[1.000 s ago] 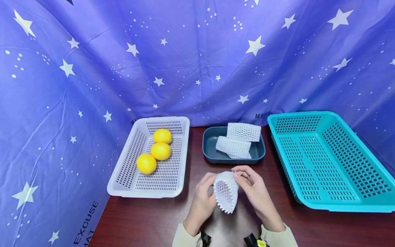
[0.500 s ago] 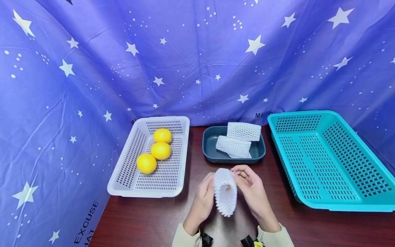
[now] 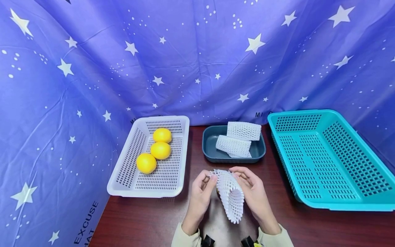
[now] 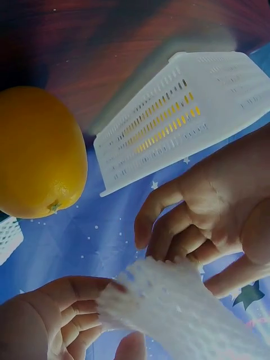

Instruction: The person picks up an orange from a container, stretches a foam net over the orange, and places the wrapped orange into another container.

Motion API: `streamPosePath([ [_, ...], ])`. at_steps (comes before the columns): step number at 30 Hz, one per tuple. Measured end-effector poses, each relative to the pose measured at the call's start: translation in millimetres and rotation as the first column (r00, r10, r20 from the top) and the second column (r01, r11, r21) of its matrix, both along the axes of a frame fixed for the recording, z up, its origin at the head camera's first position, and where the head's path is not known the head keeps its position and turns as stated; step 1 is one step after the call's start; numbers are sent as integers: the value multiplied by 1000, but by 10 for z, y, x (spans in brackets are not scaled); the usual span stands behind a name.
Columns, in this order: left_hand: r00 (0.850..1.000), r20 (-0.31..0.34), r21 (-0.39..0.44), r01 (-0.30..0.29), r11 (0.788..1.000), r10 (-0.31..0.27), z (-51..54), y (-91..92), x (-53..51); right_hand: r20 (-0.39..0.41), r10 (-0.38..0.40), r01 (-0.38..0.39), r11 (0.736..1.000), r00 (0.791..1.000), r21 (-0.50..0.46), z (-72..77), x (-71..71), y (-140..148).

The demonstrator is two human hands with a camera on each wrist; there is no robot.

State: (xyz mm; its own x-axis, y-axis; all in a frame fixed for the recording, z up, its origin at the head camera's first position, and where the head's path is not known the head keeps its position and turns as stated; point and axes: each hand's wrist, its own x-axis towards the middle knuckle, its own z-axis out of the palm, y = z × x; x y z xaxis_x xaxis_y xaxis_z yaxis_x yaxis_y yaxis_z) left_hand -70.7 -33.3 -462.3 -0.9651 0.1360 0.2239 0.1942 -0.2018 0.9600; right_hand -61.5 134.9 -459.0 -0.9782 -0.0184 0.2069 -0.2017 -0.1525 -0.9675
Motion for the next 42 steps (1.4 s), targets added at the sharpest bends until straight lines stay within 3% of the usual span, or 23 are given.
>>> streamPosePath([
  [5, 1000, -4, -3, -25, 1000, 25, -15, 10, -4, 24, -18, 17, 1000, 1000, 24, -9, 2, -5],
  [15, 997, 49, -1, -53, 999, 53, -106, 37, -46, 57, -41, 45, 997, 998, -69, -83, -12, 15],
  [23, 993, 103, -23, -50, 999, 52, -215, 25, -88, 97, -134, 133, 991, 986, 15, -146, -45, 43],
  [30, 996, 85, -15, -30, 999, 32, -333, 15, -136, 148, -187, 175, 980, 971, 93, -226, -91, 77],
  [36, 985, 170, -11, -23, 1000, 25, -404, 5, -147, 145, -160, 152, 986, 976, 65, -342, -141, 96],
  [42, 976, 216, -17, -11, 1000, 14, -476, 0, -166, 163, -154, 143, 987, 974, 77, -449, -164, 110],
])
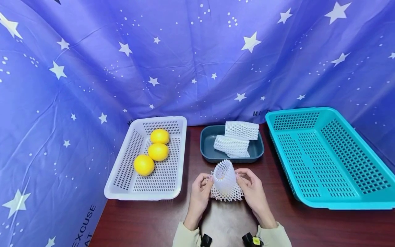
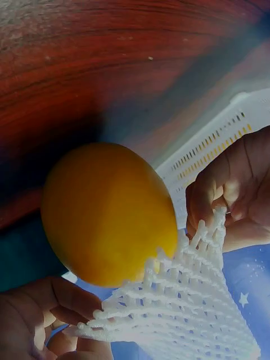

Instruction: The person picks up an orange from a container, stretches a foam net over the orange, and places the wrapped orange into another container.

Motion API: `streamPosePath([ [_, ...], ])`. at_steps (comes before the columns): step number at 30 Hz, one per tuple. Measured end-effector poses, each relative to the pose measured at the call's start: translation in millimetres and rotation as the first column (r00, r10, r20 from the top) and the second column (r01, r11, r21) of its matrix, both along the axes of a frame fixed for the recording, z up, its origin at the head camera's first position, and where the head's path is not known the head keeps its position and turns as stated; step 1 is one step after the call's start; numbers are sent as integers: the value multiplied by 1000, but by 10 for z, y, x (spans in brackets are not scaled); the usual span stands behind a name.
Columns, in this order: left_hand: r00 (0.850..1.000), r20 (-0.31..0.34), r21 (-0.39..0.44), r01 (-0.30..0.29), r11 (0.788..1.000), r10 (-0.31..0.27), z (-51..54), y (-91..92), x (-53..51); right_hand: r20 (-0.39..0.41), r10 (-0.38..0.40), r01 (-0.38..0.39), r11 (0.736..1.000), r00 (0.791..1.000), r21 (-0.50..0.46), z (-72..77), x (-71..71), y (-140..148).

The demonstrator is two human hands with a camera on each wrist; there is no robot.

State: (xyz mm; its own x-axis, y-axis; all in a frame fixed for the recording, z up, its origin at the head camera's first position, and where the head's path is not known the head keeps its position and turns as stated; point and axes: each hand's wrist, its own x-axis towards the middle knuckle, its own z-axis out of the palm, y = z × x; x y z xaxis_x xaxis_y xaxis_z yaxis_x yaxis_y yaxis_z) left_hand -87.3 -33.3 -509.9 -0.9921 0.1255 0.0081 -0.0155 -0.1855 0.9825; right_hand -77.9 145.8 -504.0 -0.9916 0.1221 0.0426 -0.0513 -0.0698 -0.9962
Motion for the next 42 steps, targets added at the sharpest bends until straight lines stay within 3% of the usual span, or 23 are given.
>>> streamPosePath([
  [6, 998, 63, 24, 23, 999, -25, -80, -8, -19, 22, -18, 16, 998, 1000, 66, -62, -12, 2],
  [11, 993, 109, 1, 35, 999, -35, -140, -12, -24, -5, -33, 33, 987, 999, 157, -72, -1, 12],
  [21, 992, 120, -26, 45, 999, -42, -160, -23, -23, 10, -69, 64, 960, 998, 272, -121, 0, 57],
  [33, 987, 158, -91, 32, 995, -18, -185, -24, -29, 46, -87, 53, 864, 995, 501, -176, 2, 96],
  [42, 984, 179, -120, 24, 992, -2, -186, -7, -71, 54, -86, 38, 809, 995, 586, -173, -20, 99],
])
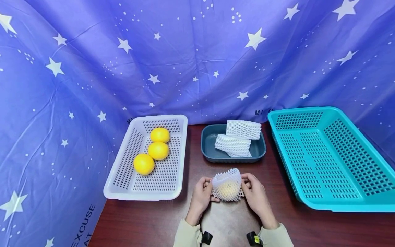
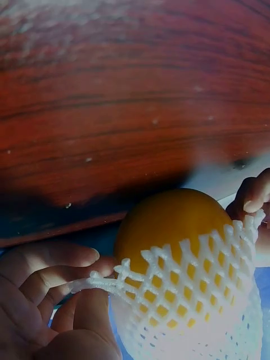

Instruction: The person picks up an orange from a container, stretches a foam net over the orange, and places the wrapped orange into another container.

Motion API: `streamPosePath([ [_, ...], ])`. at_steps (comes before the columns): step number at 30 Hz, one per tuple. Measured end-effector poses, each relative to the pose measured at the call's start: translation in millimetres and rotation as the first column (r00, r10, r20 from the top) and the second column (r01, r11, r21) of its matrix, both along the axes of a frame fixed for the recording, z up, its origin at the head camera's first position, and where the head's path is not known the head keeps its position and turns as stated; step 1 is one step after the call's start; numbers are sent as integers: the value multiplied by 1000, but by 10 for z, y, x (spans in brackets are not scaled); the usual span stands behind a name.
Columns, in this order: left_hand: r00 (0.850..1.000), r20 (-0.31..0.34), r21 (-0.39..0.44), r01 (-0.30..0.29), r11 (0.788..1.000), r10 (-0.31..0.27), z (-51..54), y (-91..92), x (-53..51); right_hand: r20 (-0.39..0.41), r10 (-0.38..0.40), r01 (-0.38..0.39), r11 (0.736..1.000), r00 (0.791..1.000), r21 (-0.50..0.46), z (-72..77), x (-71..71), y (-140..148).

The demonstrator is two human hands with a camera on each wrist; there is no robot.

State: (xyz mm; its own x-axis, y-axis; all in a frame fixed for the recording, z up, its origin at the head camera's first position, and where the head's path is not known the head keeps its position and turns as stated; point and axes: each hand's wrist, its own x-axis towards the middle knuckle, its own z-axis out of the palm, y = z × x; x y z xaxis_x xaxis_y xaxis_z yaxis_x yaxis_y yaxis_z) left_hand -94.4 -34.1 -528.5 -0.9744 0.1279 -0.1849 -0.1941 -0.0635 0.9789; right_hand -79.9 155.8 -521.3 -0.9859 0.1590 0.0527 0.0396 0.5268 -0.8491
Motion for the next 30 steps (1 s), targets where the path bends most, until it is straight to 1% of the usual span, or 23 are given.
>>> streamPosePath([
  [3, 1000, 7, -13, -11, 1000, 11, 5, 7, -3, -1, -1, 1, 1000, 1000, 21, -3, -7, -7],
  [6, 1000, 15, -12, -14, 1000, 14, -1, 12, -7, 18, 0, -1, 999, 1000, 33, -9, -17, -10],
  [11, 1000, 26, -18, -11, 1000, 11, -27, 18, -14, 73, 6, -7, 1000, 997, 15, -14, -24, -4],
  [16, 999, 31, -45, -8, 999, 9, -47, 23, -16, 96, 7, -7, 1000, 995, -4, -37, -29, -2],
  [19, 1000, 12, -69, -10, 998, 11, -48, 23, -14, 101, 13, -10, 1000, 995, -24, -53, -30, -4],
  [22, 1000, -18, -108, -21, 994, 19, -41, 12, -4, 99, 15, -12, 1000, 995, -25, -62, -26, -2],
  [24, 999, -51, -157, -26, 987, 18, -34, -4, 8, 94, 21, -18, 1000, 995, -24, -63, -20, 3],
  [25, 997, -77, -207, -32, 978, 16, -22, -14, 16, 88, 26, -25, 999, 996, -20, -62, -17, 7],
  [26, 993, -114, -274, -41, 961, 10, -7, -26, 25, 73, 29, -29, 1000, 997, -5, -58, -13, 11],
  [27, 988, -156, -338, -53, 940, 0, 13, -36, 35, 51, 34, -34, 999, 998, 15, -54, -10, 18],
  [29, 970, -242, -458, -89, 885, -28, 62, -52, 53, 4, 48, -48, 998, 999, 34, -34, -1, 33],
  [30, 960, -278, -502, -110, 858, -39, 96, -58, 63, -23, 51, -50, 998, 998, 46, -20, 4, 41],
])
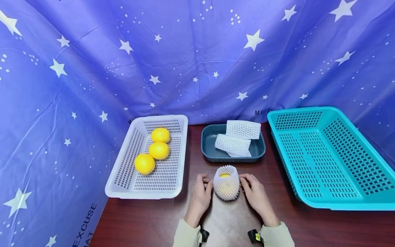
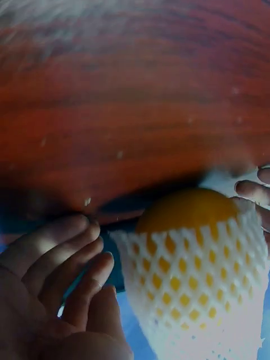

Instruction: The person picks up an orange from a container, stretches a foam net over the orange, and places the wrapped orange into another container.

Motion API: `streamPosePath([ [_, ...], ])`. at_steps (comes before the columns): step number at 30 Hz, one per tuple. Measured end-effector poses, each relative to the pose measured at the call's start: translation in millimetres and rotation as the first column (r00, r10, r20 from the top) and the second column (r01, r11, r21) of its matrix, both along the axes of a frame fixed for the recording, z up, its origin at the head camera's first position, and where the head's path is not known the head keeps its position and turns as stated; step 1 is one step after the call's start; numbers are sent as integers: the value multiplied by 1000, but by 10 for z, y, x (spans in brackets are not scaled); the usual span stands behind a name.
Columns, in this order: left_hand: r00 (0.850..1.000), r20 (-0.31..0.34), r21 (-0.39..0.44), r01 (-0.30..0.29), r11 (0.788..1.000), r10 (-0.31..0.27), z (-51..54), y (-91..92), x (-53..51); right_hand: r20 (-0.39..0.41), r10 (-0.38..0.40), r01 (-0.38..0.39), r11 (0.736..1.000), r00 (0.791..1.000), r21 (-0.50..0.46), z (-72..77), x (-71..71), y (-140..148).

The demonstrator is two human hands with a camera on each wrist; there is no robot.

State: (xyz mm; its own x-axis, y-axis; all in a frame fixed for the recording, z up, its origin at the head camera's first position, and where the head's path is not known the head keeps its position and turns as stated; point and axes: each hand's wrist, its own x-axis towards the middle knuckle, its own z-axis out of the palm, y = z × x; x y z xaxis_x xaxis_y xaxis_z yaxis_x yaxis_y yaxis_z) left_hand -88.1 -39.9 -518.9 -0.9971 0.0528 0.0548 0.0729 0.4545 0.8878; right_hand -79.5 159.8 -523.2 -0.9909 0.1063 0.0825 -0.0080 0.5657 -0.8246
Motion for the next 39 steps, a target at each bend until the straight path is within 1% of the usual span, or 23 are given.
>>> streamPosePath([
  [1, 999, -37, -45, -4, 999, 2, 30, -4, 7, -20, 4, -4, 1000, 1000, 2, 15, 5, 7],
  [2, 998, -65, -68, 1, 998, -5, 60, -8, 13, -42, 7, -8, 1000, 999, -5, 39, 9, 9],
  [5, 993, -108, -56, 39, 998, -45, 156, -26, 29, -64, 28, -35, 994, 998, -105, 125, 34, 16],
  [7, 987, -136, -53, 82, 995, -88, 228, -43, 44, -82, 51, -64, 986, 995, -155, 182, 53, 21],
  [8, 981, -153, -56, 109, 992, -117, 261, -52, 54, -95, 66, -82, 981, 993, -176, 210, 61, 23],
  [11, 965, -170, -45, 194, 980, -199, 349, -63, 92, -119, 123, -146, 968, 985, -205, 257, 83, 33],
  [13, 956, -158, -34, 244, 969, -246, 381, -57, 113, -121, 163, -185, 960, 979, -212, 266, 90, 29],
  [14, 953, -152, -33, 260, 965, -262, 385, -50, 121, -123, 184, -207, 955, 975, -214, 264, 91, 25],
  [17, 950, -152, -66, 266, 962, -273, 370, -19, 131, -132, 233, -253, 953, 963, -168, 228, 85, 8],
  [21, 953, -189, -144, 214, 966, -239, 306, 13, 125, -164, 266, -280, 958, 950, -68, 158, 69, -5],
  [23, 953, -196, -144, 204, 968, -230, 277, 18, 120, -168, 272, -282, 959, 947, -34, 132, 70, -3],
  [26, 951, -197, -134, 214, 968, -238, 245, 12, 113, -168, 290, -294, 956, 942, -3, 107, 81, 11],
  [28, 951, -186, -111, 228, 967, -246, 224, 4, 104, -164, 302, -306, 952, 939, 3, 96, 90, 25],
  [32, 952, -149, -23, 267, 964, -267, 177, -5, 76, -144, 319, -324, 946, 937, -16, 66, 88, 54],
  [35, 951, -114, 80, 296, 952, -286, 141, -9, 58, -117, 326, -334, 941, 938, -53, 41, 80, 68],
  [37, 951, -96, 124, 306, 944, -295, 115, -11, 50, -94, 330, -337, 938, 939, -76, 30, 77, 73],
  [39, 951, -81, 149, 308, 940, -299, 99, -15, 48, -72, 329, -335, 938, 941, -92, 23, 78, 75],
])
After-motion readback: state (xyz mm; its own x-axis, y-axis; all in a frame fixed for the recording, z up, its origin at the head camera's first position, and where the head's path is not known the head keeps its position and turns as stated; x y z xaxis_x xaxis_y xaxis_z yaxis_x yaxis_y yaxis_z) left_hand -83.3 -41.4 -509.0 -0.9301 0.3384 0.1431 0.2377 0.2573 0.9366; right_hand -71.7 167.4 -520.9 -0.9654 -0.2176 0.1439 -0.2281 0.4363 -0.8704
